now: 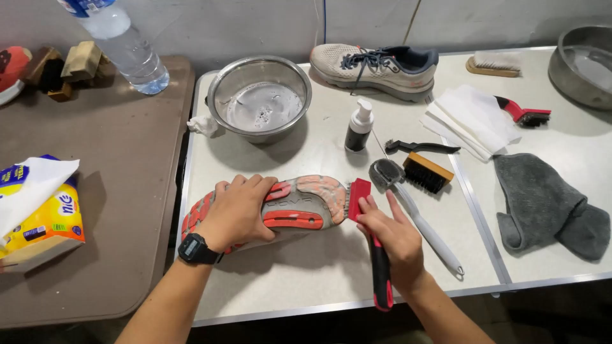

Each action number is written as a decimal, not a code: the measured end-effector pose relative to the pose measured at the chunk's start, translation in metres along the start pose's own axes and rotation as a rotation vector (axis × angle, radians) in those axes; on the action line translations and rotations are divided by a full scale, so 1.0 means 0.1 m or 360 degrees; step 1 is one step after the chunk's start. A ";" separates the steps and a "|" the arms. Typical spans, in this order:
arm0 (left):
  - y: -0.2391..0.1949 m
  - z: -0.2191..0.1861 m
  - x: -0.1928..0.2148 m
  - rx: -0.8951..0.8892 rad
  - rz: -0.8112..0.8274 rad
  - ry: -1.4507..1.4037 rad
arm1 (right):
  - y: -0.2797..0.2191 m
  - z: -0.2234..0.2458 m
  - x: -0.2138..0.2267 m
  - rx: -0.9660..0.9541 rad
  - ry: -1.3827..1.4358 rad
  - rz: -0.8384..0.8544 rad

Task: The person scrubs the sole of a red and grey sneaker using a red brush, then wipes it with a grey cloth. They apply a white foam cleaner from a bottle and continue scrubbing the sole with a black brush.

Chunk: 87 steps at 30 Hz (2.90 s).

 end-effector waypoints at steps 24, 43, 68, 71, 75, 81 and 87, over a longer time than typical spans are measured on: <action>-0.01 -0.02 -0.07 -0.0026 -0.0072 0.0003 | 0.44 0.41 0.07 0.0579 -0.0061 0.0379; -0.05 -0.06 0.01 -0.0028 -0.0078 0.0005 | 0.51 0.50 -0.15 0.0465 0.0064 0.0221; -0.12 -0.13 0.08 -0.0018 0.0027 -0.0166 | 0.39 0.05 -0.31 0.0351 0.0413 -0.0073; -0.13 -0.14 0.09 -0.0004 0.0027 -0.0167 | 0.30 0.05 -0.34 0.0527 0.0557 -0.0003; -0.10 -0.12 0.10 -0.0004 0.0007 -0.0163 | 0.53 -0.38 -0.28 0.0246 0.0596 0.0008; -0.12 -0.16 0.12 0.0005 0.0046 -0.0190 | 0.49 -0.07 -0.34 0.0406 0.0762 0.0022; -0.16 -0.18 0.11 0.0014 0.0036 -0.0144 | 0.48 0.12 -0.43 0.0320 0.0626 0.0155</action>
Point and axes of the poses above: each hand's wrist, its own y-axis towards the middle knuckle, its own x-axis out of the back of the hand, z = x × y, the point moved 4 cm from there along y, towards the middle knuckle
